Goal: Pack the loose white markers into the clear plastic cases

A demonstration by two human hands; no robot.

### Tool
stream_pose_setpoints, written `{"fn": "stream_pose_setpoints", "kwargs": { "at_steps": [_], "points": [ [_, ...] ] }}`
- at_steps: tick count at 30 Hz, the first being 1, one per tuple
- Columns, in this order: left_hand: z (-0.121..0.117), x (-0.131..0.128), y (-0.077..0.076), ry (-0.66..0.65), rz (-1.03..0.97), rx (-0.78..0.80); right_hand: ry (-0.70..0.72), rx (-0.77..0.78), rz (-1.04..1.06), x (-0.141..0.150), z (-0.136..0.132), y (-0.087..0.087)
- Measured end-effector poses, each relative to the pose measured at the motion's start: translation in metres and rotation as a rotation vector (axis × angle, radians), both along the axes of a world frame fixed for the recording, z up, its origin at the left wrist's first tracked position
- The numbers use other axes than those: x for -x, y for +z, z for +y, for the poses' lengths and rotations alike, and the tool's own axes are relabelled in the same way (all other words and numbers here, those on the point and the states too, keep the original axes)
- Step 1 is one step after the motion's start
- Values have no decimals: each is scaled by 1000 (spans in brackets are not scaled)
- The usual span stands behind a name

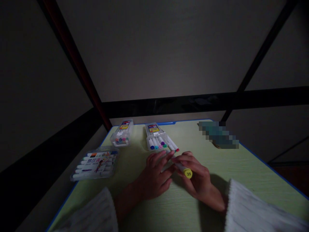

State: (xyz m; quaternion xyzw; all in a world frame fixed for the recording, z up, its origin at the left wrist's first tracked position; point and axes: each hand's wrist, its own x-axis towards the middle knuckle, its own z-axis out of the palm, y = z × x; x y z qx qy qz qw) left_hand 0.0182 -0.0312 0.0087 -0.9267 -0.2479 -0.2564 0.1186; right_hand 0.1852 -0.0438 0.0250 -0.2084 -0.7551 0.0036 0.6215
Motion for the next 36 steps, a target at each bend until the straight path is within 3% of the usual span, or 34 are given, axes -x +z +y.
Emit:
{"fn": "stream_pose_setpoints", "kwargs": {
  "at_steps": [5,11,21,36],
  "points": [
    [0,0,-3,28,-93,-89,4,30,-13,0,-8,4],
    [1,0,-2,65,-117,-52,-4,60,-52,0,-6,4],
    [5,-1,-5,87,-131,29,90,89,5,1,8,-20],
    [7,1,-4,120,-172,129,222,263,151,11,11,-32]
  ]
}}
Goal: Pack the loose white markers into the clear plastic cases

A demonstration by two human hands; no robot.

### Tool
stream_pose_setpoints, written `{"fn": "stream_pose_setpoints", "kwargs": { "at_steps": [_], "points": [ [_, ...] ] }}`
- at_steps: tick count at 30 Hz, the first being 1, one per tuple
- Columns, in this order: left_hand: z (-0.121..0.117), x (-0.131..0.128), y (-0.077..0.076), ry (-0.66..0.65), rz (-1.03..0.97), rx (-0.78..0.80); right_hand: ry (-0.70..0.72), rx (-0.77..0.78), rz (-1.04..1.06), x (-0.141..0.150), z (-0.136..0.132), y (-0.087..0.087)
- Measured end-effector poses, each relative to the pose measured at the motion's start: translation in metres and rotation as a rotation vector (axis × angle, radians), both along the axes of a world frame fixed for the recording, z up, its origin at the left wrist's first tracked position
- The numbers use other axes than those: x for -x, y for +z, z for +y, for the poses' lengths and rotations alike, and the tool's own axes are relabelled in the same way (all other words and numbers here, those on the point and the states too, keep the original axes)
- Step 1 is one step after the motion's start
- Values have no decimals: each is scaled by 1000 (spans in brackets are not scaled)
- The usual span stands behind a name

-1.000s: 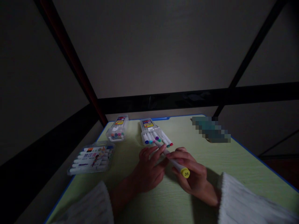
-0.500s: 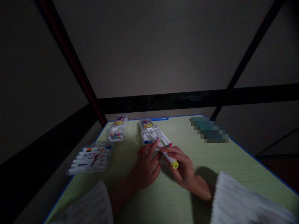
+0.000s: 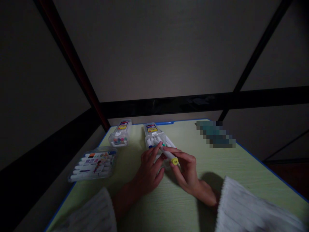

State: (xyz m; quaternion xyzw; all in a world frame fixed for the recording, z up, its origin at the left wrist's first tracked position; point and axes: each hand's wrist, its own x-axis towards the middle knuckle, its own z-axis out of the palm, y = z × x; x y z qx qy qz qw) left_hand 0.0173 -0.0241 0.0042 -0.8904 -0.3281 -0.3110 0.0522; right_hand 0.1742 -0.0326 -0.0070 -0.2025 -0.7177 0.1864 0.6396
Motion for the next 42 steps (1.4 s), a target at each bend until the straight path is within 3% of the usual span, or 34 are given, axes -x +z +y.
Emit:
{"fn": "stream_pose_setpoints", "kwargs": {
  "at_steps": [4,8,15,24,34,42],
  "points": [
    [0,0,1,10,-7,-1,-16,-47,-65,-1,-3,7],
    [1,1,0,12,-6,-13,-127,-149,-259,-6,-7,16],
    [1,1,1,11,3,-11,-260,-281,-313,-8,-10,19],
    [4,1,-4,40,-21,-29,-312,-294,-366,-10,-8,18],
    [6,1,-6,46,-56,15,-301,-207,-435,-11,-5,16],
    [6,0,-10,-5,-299,-32,-282,-162,-464,-10,-3,13]
  ]
}}
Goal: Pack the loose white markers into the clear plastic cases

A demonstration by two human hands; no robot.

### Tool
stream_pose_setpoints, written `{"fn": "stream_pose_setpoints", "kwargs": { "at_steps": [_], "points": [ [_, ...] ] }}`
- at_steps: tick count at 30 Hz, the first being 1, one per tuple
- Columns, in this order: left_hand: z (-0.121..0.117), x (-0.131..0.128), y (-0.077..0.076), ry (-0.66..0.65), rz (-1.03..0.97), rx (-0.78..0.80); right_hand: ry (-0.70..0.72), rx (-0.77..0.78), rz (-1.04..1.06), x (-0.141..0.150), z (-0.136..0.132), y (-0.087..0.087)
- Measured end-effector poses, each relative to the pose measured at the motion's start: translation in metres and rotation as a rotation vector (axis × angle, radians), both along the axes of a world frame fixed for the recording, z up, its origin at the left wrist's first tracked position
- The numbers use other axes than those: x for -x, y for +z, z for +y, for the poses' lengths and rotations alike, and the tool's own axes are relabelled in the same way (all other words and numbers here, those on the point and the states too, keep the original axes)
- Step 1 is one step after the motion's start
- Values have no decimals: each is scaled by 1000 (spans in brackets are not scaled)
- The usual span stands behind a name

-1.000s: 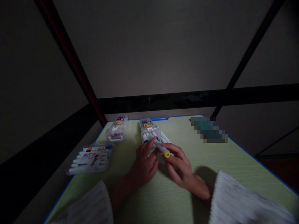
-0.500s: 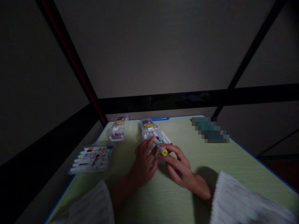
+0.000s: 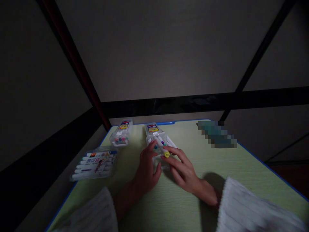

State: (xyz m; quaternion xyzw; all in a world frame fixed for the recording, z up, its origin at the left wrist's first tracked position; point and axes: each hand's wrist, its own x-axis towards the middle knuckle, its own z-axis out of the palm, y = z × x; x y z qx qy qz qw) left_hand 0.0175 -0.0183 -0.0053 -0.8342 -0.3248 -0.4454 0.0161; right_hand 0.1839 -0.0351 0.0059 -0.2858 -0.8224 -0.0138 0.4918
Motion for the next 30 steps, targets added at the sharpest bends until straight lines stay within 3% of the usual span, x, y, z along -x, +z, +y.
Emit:
{"fn": "stream_pose_setpoints", "kwargs": {
  "at_steps": [6,15,30],
  "points": [
    [-3,2,1,-43,-108,-9,4,37,-15,0,2,-2],
    [-8,4,9,-86,-35,-85,-27,81,-59,0,6,-4],
    [-2,3,5,-34,9,23,-53,145,-139,1,8,-6]
  ]
}}
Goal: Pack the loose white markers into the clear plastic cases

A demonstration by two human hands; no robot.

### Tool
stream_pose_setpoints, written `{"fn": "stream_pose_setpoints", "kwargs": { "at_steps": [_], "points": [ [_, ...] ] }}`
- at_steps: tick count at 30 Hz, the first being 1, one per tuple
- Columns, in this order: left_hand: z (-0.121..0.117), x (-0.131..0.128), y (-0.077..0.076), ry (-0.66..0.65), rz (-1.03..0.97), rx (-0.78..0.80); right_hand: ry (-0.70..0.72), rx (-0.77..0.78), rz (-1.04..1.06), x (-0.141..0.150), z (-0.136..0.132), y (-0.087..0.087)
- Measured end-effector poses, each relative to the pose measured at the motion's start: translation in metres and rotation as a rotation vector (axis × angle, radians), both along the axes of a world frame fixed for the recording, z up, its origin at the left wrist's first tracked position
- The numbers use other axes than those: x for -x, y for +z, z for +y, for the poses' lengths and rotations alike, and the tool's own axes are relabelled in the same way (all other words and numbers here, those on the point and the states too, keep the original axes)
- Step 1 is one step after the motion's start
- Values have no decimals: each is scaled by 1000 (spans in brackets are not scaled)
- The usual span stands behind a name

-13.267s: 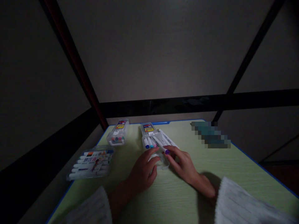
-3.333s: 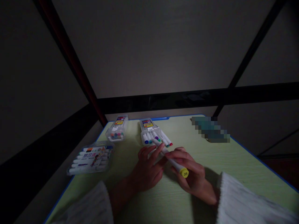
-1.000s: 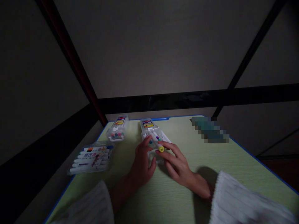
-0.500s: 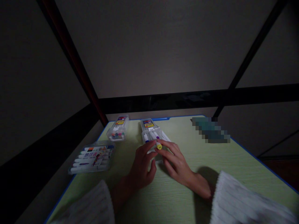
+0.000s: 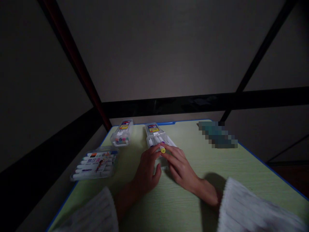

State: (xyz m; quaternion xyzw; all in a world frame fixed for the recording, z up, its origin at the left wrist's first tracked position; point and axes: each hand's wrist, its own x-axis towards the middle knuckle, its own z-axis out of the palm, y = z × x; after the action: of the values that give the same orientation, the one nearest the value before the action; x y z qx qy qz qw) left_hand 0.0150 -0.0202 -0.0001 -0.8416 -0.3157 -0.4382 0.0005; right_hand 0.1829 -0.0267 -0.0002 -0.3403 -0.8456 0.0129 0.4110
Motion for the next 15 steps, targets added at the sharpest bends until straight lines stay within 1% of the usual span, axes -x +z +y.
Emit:
{"fn": "stream_pose_setpoints", "kwargs": {
  "at_steps": [8,15],
  "points": [
    [3,0,-2,29,8,20,-76,70,-77,3,0,3],
    [5,-1,-1,49,28,76,-109,120,-131,5,-1,7]
  ]
}}
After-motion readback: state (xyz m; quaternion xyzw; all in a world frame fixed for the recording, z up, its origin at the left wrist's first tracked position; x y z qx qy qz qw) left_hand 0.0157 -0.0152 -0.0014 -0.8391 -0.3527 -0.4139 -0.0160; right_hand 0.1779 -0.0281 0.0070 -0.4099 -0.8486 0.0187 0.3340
